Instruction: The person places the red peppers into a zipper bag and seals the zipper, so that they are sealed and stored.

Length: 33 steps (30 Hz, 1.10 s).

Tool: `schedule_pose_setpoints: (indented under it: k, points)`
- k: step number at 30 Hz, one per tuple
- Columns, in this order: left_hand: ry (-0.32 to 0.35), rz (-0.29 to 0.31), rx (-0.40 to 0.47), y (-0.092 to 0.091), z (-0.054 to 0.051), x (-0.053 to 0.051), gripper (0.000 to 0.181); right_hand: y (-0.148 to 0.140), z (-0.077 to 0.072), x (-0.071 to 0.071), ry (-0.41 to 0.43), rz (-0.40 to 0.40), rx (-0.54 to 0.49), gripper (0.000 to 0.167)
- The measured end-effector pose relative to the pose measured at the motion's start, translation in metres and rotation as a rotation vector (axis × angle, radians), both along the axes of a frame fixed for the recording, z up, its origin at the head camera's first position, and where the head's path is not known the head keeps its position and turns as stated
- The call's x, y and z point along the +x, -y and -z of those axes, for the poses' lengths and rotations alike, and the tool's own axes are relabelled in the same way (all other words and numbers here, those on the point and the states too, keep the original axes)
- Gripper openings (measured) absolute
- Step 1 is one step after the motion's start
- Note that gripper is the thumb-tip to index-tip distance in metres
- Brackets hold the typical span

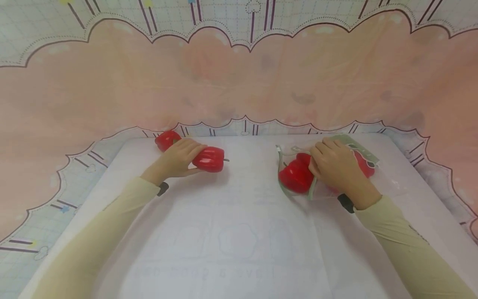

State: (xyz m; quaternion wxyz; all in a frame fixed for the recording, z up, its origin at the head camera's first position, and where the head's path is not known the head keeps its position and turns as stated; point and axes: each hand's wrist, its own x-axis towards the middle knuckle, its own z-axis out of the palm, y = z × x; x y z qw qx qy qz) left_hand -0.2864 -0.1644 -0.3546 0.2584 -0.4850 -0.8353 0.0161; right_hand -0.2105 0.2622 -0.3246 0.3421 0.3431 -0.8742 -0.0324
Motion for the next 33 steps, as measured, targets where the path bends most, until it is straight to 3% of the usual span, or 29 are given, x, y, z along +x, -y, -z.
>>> schedule_pose_setpoints:
  k: [8,19,26,33]
  points:
    - [-0.013,0.042,0.028,-0.021,0.004,-0.001,0.063,-0.001,0.000,-0.001,0.003,0.002,0.000,0.015]
    - [0.021,0.097,0.064,-0.056,0.007,0.003,0.061,-0.001,0.000,-0.002,-0.008,-0.015,-0.016,0.013]
    - [0.026,0.145,0.043,-0.080,0.017,0.003,0.058,-0.001,0.001,-0.002,-0.011,-0.004,-0.021,0.013]
    - [0.020,0.193,0.026,-0.102,0.015,0.011,0.054,-0.001,0.002,-0.001,-0.010,0.005,-0.021,0.013]
